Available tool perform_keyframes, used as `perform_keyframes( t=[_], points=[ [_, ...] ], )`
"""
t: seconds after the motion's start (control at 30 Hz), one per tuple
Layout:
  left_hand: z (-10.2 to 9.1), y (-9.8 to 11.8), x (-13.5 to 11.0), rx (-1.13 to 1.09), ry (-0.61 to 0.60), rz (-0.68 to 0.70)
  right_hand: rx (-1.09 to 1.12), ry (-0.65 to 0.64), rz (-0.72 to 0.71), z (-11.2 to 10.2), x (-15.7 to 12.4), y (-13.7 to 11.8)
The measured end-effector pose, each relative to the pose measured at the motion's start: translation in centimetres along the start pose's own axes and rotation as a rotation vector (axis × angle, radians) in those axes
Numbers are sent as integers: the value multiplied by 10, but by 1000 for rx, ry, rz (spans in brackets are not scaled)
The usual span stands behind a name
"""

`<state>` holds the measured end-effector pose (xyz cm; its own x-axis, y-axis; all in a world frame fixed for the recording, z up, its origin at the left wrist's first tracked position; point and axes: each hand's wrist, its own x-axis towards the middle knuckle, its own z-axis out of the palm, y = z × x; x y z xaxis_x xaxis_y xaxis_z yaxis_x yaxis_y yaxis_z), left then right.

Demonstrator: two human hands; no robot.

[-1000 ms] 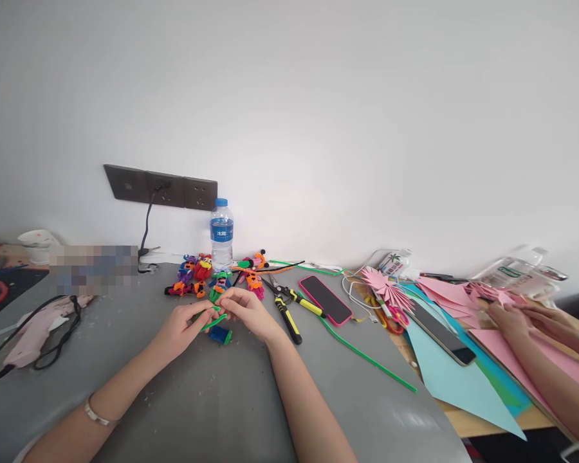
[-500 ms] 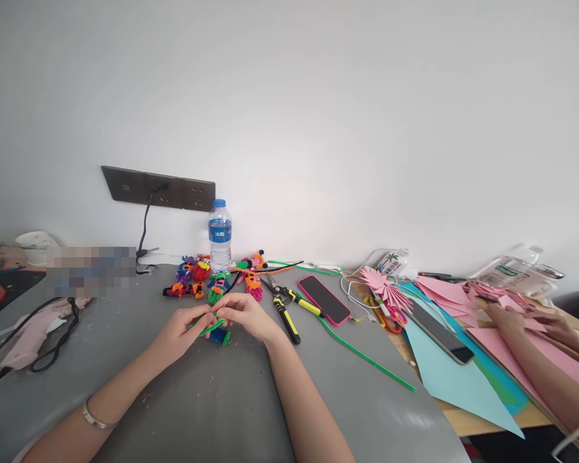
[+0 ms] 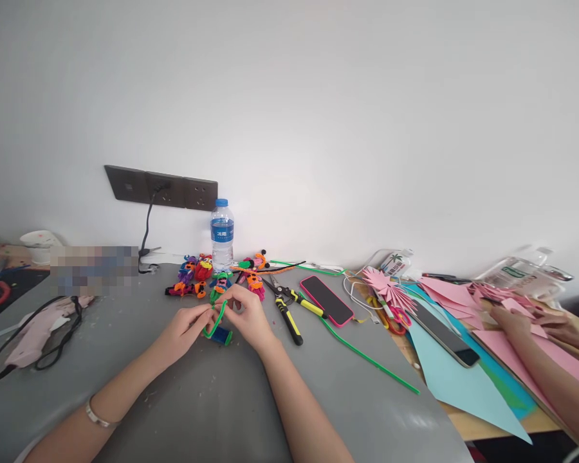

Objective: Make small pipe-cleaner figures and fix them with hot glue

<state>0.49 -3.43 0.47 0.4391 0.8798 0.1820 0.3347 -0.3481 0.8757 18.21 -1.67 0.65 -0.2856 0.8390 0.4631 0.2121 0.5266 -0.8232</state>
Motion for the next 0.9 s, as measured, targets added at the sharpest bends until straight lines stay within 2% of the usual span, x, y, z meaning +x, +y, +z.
perform_keyframes(
  t=[0.2, 0.47, 0.57, 0.7, 0.9],
  points=[
    [2, 0, 0, -81, 4, -36, -138, 0, -87, 4, -3, 0],
    [1, 0, 0, -23, 9, -39, -278, 7, -158, 6, -5, -4],
    [0, -1, 1, -24, 4, -50, -149, -4, -89, 5, -4, -6],
    [-3, 0, 2, -46, -3, -55, 159, -99, 72, 0, 0, -3],
    [-4, 8, 1, -20, -63, -7, 482, -157, 178, -4, 2, 5]
  ],
)
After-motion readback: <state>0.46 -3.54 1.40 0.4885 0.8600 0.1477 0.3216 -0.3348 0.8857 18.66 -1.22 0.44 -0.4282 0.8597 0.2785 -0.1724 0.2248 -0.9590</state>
